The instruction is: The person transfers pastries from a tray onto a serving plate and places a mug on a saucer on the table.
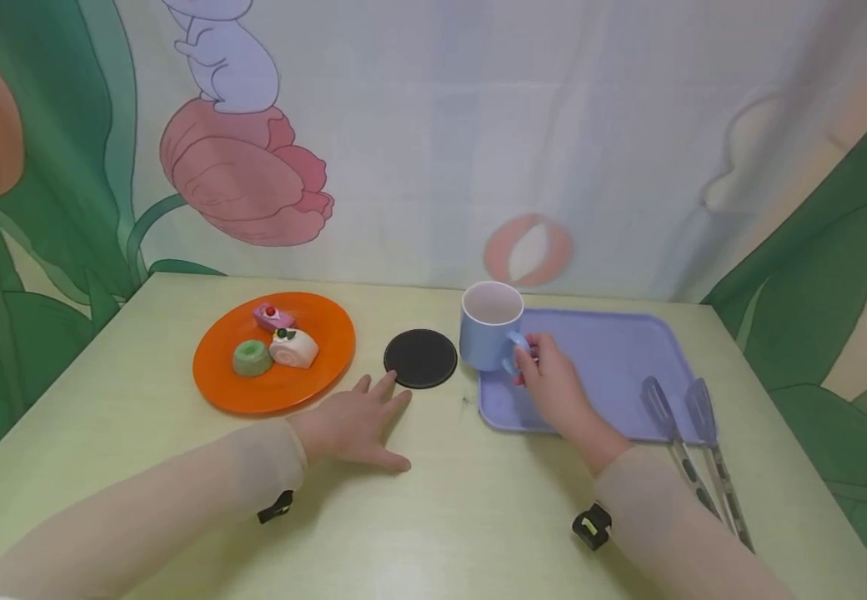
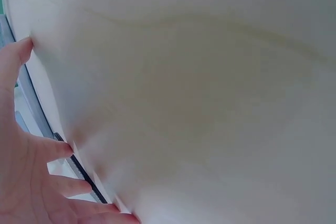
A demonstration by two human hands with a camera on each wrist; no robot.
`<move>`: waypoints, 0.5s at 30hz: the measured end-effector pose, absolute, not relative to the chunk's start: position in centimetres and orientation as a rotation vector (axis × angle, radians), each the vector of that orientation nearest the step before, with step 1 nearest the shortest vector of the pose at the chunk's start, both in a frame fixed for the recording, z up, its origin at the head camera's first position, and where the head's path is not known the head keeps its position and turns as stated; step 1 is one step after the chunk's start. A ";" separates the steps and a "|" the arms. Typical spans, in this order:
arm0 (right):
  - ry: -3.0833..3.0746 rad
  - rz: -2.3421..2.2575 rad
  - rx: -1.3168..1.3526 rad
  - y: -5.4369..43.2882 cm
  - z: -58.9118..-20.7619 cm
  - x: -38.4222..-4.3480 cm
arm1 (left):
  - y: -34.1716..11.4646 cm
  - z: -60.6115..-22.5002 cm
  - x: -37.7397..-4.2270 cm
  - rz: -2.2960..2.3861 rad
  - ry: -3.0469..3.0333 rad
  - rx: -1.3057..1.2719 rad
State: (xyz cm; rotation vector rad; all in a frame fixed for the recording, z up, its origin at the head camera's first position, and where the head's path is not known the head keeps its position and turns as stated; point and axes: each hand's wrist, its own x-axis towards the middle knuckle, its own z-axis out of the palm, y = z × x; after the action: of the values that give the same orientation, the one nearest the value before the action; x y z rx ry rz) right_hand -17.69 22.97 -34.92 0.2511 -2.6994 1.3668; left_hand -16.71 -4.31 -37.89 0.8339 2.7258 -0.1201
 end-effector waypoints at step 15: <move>-2.690 1.408 0.319 20.2 -36.0 -18.6 | -4.1 -37.6 -16.6 -0.138 2.709 0.813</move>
State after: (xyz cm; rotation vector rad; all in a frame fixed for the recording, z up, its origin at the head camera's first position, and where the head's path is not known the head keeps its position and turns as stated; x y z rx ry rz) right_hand -18.59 20.19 -36.00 0.3186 -2.6902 1.4085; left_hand -16.58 -4.10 -37.64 0.8133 2.7088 -0.1377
